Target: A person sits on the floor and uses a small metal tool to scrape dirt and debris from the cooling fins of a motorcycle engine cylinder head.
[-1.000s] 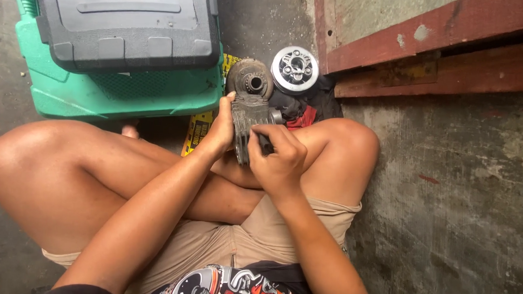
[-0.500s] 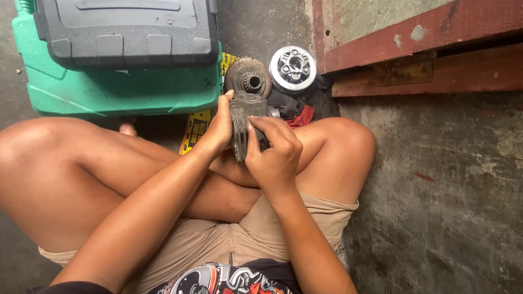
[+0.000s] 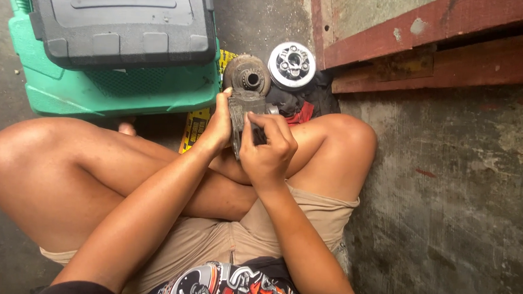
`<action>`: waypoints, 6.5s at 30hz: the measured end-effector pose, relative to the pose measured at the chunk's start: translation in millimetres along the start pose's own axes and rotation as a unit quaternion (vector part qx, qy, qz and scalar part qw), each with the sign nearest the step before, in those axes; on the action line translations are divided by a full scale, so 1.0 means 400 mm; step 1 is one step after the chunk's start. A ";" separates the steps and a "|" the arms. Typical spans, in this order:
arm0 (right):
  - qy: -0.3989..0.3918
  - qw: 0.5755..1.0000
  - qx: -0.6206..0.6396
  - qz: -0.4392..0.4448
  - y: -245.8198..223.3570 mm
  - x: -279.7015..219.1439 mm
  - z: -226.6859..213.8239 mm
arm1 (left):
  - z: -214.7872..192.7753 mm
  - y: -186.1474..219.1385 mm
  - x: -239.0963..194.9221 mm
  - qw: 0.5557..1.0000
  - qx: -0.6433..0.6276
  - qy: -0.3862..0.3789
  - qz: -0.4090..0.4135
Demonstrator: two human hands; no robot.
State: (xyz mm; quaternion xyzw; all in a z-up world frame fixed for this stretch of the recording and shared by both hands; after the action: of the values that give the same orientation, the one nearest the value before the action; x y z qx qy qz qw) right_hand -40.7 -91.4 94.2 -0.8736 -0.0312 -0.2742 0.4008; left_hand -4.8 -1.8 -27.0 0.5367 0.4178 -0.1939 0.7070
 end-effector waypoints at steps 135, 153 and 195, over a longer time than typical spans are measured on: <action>-0.249 0.956 0.153 -0.034 0.111 0.141 -0.081 | -0.013 -0.015 -0.121 0.989 -0.090 -0.060 0.102; -0.323 0.939 0.072 -0.092 0.046 0.186 -0.013 | -0.009 0.027 -0.154 0.988 0.068 -0.034 0.134; -0.189 0.978 0.004 -0.093 0.041 0.106 -0.110 | -0.016 0.075 -0.174 0.986 0.101 -0.069 0.110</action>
State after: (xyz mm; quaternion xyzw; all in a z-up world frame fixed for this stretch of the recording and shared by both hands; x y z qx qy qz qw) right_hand -20.3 -141.2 127.4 -0.9012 -0.1884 -0.1402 0.3643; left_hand -25.6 2.3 45.9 0.6335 0.2846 -0.1930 0.6932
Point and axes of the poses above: each hand's wrist, its own x-axis towards the middle knuckle, its own z-axis out of the palm, y = z × x, the point moved 1 cm from there along x, towards the middle knuckle, and after that the axes turned 6 degrees about y, right-handed, at the moved point
